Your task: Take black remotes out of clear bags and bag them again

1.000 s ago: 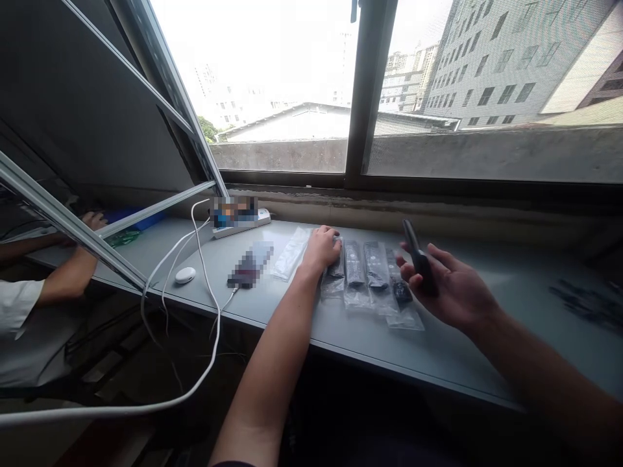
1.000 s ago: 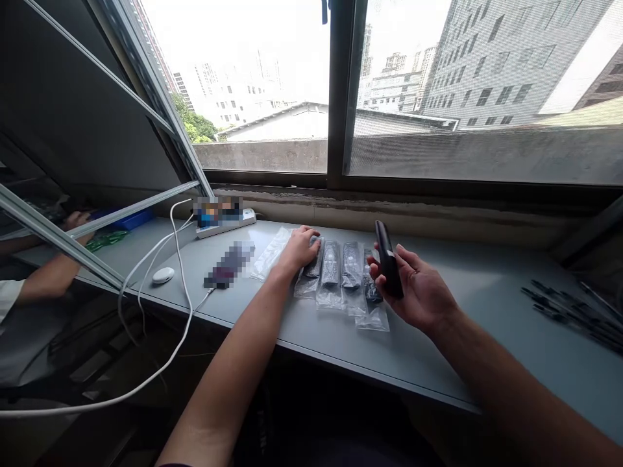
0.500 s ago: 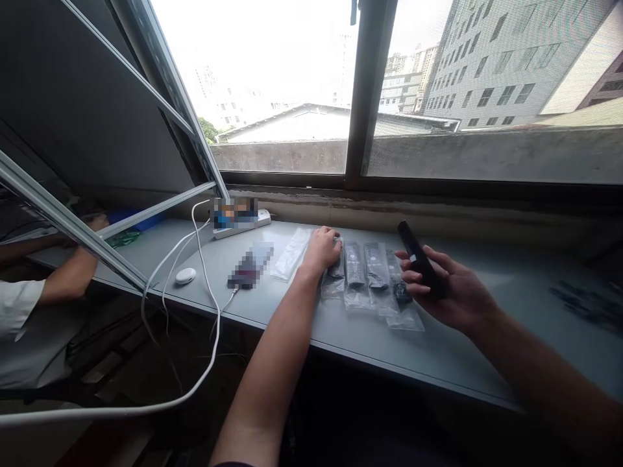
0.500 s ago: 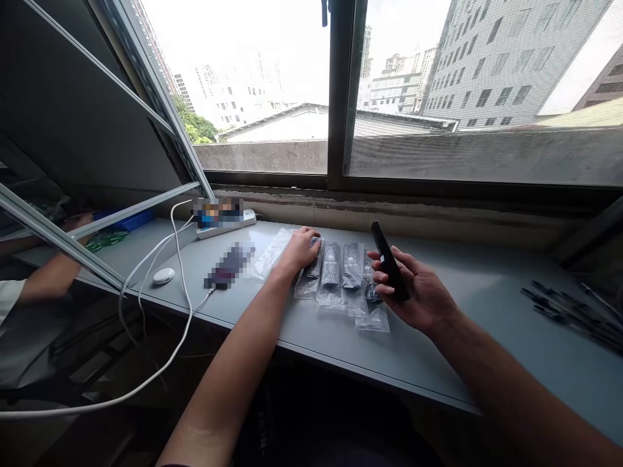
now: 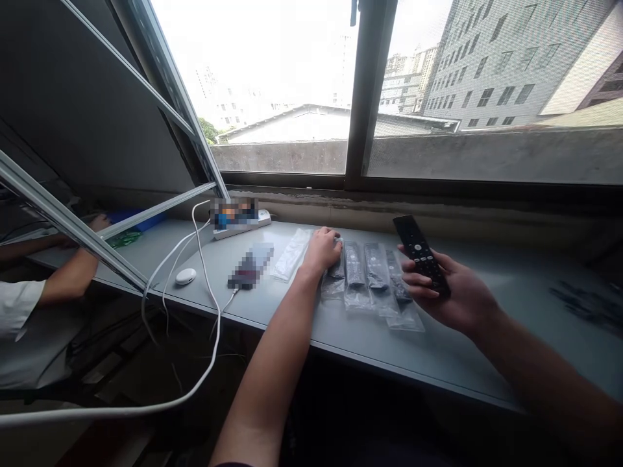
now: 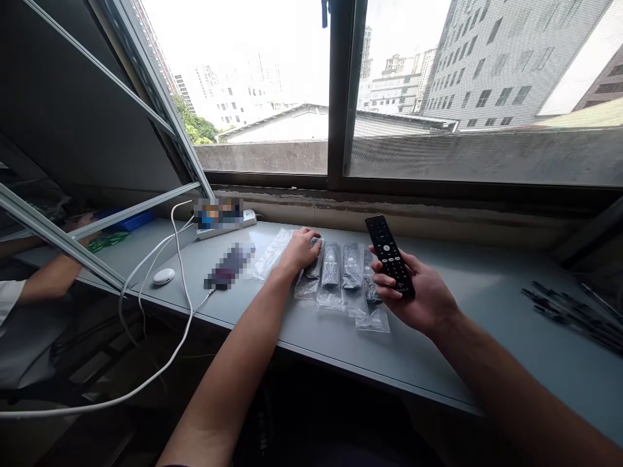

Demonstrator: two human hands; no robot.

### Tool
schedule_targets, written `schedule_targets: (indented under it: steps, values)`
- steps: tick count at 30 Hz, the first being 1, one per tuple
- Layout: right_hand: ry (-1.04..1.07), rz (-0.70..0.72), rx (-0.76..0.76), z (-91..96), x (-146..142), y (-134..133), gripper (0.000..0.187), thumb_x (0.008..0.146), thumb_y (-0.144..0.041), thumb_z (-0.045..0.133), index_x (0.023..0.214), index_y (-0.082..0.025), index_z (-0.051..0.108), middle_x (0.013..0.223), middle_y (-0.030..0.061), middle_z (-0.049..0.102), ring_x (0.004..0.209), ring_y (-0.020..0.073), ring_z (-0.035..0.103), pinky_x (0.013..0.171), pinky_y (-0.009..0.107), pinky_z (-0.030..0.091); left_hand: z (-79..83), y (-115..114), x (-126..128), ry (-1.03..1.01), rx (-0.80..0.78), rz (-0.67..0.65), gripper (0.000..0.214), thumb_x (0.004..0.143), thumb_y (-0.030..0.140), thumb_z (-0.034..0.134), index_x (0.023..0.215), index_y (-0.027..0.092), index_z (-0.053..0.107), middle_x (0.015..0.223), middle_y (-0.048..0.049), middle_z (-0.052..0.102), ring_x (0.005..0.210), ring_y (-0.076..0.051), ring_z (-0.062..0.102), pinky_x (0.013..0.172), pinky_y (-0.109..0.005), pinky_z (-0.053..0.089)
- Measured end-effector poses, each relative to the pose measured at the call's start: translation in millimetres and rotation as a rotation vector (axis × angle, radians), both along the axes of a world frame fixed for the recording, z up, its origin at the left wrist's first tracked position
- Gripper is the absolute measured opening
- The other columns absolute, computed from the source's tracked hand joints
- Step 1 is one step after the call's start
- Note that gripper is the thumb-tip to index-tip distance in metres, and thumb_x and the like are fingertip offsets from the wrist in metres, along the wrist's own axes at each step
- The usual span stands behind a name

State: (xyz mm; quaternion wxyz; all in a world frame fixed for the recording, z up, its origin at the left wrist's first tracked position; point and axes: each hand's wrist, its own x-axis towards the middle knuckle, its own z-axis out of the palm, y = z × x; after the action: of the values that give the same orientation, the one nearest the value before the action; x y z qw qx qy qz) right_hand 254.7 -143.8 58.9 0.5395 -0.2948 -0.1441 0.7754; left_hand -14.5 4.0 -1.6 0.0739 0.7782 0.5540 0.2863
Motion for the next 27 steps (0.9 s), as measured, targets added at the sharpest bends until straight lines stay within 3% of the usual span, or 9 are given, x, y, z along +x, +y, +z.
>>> schedule_targets:
  steps: [5,9,11,15,22,27]
  values:
    - [-0.037,-0.027,-0.059,0.1,-0.9,1.0,0.027,0.115,-0.028,0.058,0.140,-0.023,0.066,0.089,0.0054,0.064,0.061,0.0162,0.060,0.040,0.023,0.059,0.3,-0.1,0.1,-0.001,-0.007,0.001,0.029,0.109,0.027,0.063,0.131,0.020,0.081,0.144,-0.0142,0.074,0.145,-0.034,0.063,0.128,-0.043,0.050]
    - [-0.129,-0.073,-0.122,2.4,-1.7,1.4,0.028,0.116,-0.033,0.055,0.140,-0.023,0.066,0.111,0.0146,0.074,0.073,0.0204,0.071,0.046,0.025,0.065,1.0,-0.2,0.2,0.002,-0.005,-0.002,0.030,0.108,0.027,0.063,0.131,0.020,0.081,0.144,-0.0144,0.074,0.144,-0.034,0.063,0.128,-0.044,0.050]
    - [-0.125,-0.082,-0.111,3.1,-1.8,1.7,0.030,0.119,-0.036,0.050,0.141,-0.022,0.064,0.117,0.0170,0.075,0.071,0.0190,0.070,0.041,0.024,0.061,1.3,-0.3,0.2,0.002,-0.005,-0.005,0.030,0.108,0.027,0.063,0.131,0.020,0.081,0.144,-0.0145,0.074,0.144,-0.034,0.063,0.128,-0.043,0.050]
    - [-0.066,-0.068,-0.084,1.7,-1.5,2.2,0.026,0.120,-0.033,0.046,0.136,-0.021,0.064,0.099,0.0117,0.071,0.057,0.0138,0.057,0.033,0.019,0.049,1.3,-0.4,0.4,-0.001,-0.007,-0.004,0.031,0.108,0.027,0.063,0.131,0.019,0.081,0.144,-0.0150,0.074,0.144,-0.034,0.063,0.128,-0.044,0.050]
    - [-0.080,-0.028,-0.014,-5.5,3.0,3.7,0.031,0.111,-0.024,0.064,0.140,-0.016,0.069,0.094,0.0081,0.065,0.065,0.0163,0.063,0.045,0.023,0.061,1.6,-1.1,0.7,0.001,-0.018,0.000,0.031,0.109,0.027,0.063,0.132,0.018,0.081,0.145,-0.0143,0.074,0.144,-0.034,0.062,0.128,-0.043,0.050]
    - [-0.105,-0.026,-0.051,-3.5,3.6,4.2,0.035,0.115,-0.030,0.058,0.146,-0.020,0.071,0.105,0.0116,0.071,0.071,0.0182,0.068,0.050,0.026,0.066,3.5,-2.9,0.1,0.009,-0.027,-0.008,0.032,0.109,0.029,0.062,0.133,0.018,0.080,0.146,-0.0151,0.073,0.145,-0.035,0.062,0.127,-0.044,0.050]
